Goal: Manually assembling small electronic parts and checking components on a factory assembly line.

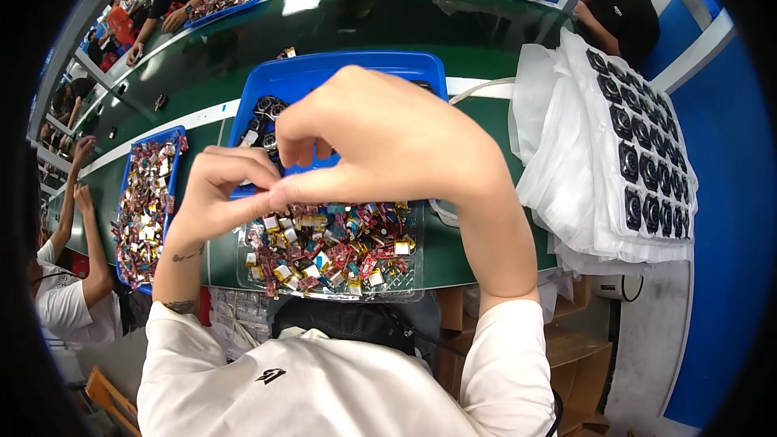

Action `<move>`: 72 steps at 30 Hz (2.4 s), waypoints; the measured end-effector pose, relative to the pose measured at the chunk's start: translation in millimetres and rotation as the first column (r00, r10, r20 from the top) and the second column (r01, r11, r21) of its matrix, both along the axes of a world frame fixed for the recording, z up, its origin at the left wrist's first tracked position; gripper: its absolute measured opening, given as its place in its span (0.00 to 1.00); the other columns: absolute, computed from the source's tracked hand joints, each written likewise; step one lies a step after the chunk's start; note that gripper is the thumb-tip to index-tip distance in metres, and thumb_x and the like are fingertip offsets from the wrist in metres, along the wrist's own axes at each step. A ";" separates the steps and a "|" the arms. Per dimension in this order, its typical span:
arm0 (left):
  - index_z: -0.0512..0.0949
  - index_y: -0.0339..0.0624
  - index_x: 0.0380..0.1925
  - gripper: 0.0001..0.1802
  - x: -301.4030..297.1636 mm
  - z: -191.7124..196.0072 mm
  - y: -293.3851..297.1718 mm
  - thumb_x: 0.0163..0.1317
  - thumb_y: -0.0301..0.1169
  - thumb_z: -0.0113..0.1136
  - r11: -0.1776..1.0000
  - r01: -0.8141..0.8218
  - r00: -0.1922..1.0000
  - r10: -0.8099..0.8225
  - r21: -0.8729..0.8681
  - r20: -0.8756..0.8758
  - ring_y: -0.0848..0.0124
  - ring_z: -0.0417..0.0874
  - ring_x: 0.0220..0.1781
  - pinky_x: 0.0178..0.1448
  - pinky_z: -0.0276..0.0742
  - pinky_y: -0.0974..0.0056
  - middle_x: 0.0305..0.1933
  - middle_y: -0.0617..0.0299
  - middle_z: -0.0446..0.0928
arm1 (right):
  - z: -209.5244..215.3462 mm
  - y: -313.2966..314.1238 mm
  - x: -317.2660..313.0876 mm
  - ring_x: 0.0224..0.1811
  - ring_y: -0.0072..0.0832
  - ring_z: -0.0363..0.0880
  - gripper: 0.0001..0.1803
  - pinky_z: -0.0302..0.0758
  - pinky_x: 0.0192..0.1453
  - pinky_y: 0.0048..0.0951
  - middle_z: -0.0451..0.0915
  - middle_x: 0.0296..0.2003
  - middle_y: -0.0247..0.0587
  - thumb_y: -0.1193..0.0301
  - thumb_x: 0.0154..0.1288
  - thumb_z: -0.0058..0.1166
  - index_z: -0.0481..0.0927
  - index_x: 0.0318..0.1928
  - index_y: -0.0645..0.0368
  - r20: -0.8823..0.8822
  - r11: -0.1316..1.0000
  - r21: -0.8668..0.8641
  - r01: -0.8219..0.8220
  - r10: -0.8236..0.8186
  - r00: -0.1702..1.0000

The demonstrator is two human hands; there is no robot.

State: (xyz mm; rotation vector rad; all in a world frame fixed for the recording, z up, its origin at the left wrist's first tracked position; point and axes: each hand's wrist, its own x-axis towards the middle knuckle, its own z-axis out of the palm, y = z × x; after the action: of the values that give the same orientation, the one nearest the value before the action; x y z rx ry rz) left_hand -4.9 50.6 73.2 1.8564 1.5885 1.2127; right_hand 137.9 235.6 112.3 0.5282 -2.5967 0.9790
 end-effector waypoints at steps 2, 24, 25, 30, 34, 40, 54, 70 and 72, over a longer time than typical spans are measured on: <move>0.83 0.33 0.31 0.05 1.4 4.8 5.9 0.54 0.22 0.67 0.994 -0.105 0.946 0.087 0.042 0.313 0.77 0.81 0.32 0.36 0.75 0.73 0.32 0.58 0.82 | -0.7 -0.9 -1.2 0.27 0.32 0.82 0.10 0.77 0.33 0.29 0.81 0.24 0.43 0.70 0.53 0.65 0.81 0.29 0.64 0.026 0.999 0.050 0.016 -0.018 1.000; 0.76 0.33 0.41 0.13 -26.4 36.4 25.3 0.55 0.23 0.65 0.980 -0.177 0.851 0.106 0.092 0.515 0.80 0.80 0.36 0.40 0.74 0.75 0.34 0.62 0.80 | -2.4 -3.2 -19.6 0.30 0.23 0.81 0.08 0.76 0.35 0.23 0.83 0.30 0.40 0.79 0.55 0.61 0.83 0.38 0.65 -0.103 0.874 -0.420 0.243 -0.312 0.944; 0.75 0.33 0.41 0.14 -24.2 38.6 26.6 0.55 0.22 0.65 0.988 -0.151 0.861 0.115 0.032 0.496 0.79 0.80 0.36 0.41 0.75 0.74 0.33 0.62 0.80 | -3.6 -3.6 -21.2 0.29 0.24 0.82 0.07 0.76 0.34 0.22 0.83 0.30 0.41 0.79 0.55 0.61 0.83 0.36 0.65 -0.160 0.890 -0.371 0.266 -0.344 0.925; 0.77 0.31 0.41 0.15 -23.4 37.8 30.4 0.52 0.22 0.66 0.981 -0.181 0.934 0.193 -0.067 0.301 0.83 0.76 0.32 0.36 0.70 0.76 0.30 0.67 0.78 | -5.9 -2.3 -25.7 0.27 0.26 0.82 0.05 0.76 0.32 0.22 0.83 0.27 0.42 0.80 0.53 0.62 0.84 0.33 0.64 -0.327 0.925 -0.215 0.314 -0.371 0.869; 0.82 0.34 0.34 0.09 -23.0 34.7 30.7 0.51 0.25 0.63 0.980 -0.196 0.968 0.192 0.012 0.160 0.81 0.73 0.28 0.34 0.69 0.74 0.26 0.65 0.79 | -5.2 -5.8 -21.4 0.27 0.21 0.80 0.04 0.75 0.31 0.20 0.83 0.27 0.41 0.78 0.55 0.63 0.84 0.32 0.64 -0.202 0.890 -0.307 0.337 -0.407 0.891; 0.82 0.33 0.30 0.09 -24.5 32.2 34.6 0.55 0.29 0.66 0.972 -0.230 0.953 0.213 0.057 0.215 0.79 0.76 0.28 0.34 0.71 0.72 0.26 0.62 0.79 | -8.2 -4.2 -23.3 0.28 0.18 0.79 0.04 0.76 0.32 0.19 0.83 0.28 0.38 0.76 0.57 0.63 0.84 0.32 0.66 -0.002 0.772 -0.534 0.345 -0.409 0.913; 0.81 0.34 0.33 0.05 -24.9 22.6 35.2 0.60 0.26 0.64 0.997 -0.025 0.826 -0.021 0.073 0.564 0.80 0.77 0.35 0.39 0.72 0.74 0.32 0.65 0.78 | -19.0 -8.6 -23.0 0.26 0.18 0.76 0.09 0.73 0.30 0.18 0.79 0.25 0.36 0.73 0.63 0.61 0.79 0.30 0.67 -0.042 0.691 -0.713 0.120 -0.213 0.976; 0.79 0.35 0.28 0.05 -48.8 43.4 16.5 0.57 0.26 0.64 0.974 -0.104 0.855 -0.016 0.202 0.518 0.79 0.72 0.32 0.37 0.67 0.74 0.29 0.64 0.75 | -18.0 -13.4 -38.8 0.33 0.35 0.81 0.10 0.77 0.41 0.31 0.83 0.31 0.41 0.68 0.58 0.61 0.84 0.36 0.62 0.459 0.989 0.034 -0.146 0.114 0.881; 0.79 0.35 0.28 0.06 -47.5 42.7 18.1 0.57 0.27 0.64 0.975 -0.089 0.848 -0.034 0.205 0.529 0.79 0.72 0.32 0.37 0.67 0.74 0.29 0.64 0.75 | -29.4 -13.2 -43.0 0.36 0.37 0.81 0.13 0.76 0.41 0.32 0.82 0.33 0.43 0.71 0.56 0.60 0.83 0.43 0.60 0.369 0.988 0.097 -0.124 0.080 0.926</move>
State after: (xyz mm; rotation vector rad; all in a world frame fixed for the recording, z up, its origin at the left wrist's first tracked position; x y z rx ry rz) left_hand -52.4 68.7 115.9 1.4287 1.2072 1.7911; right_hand 94.9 222.4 82.9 0.5625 -3.0002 1.0460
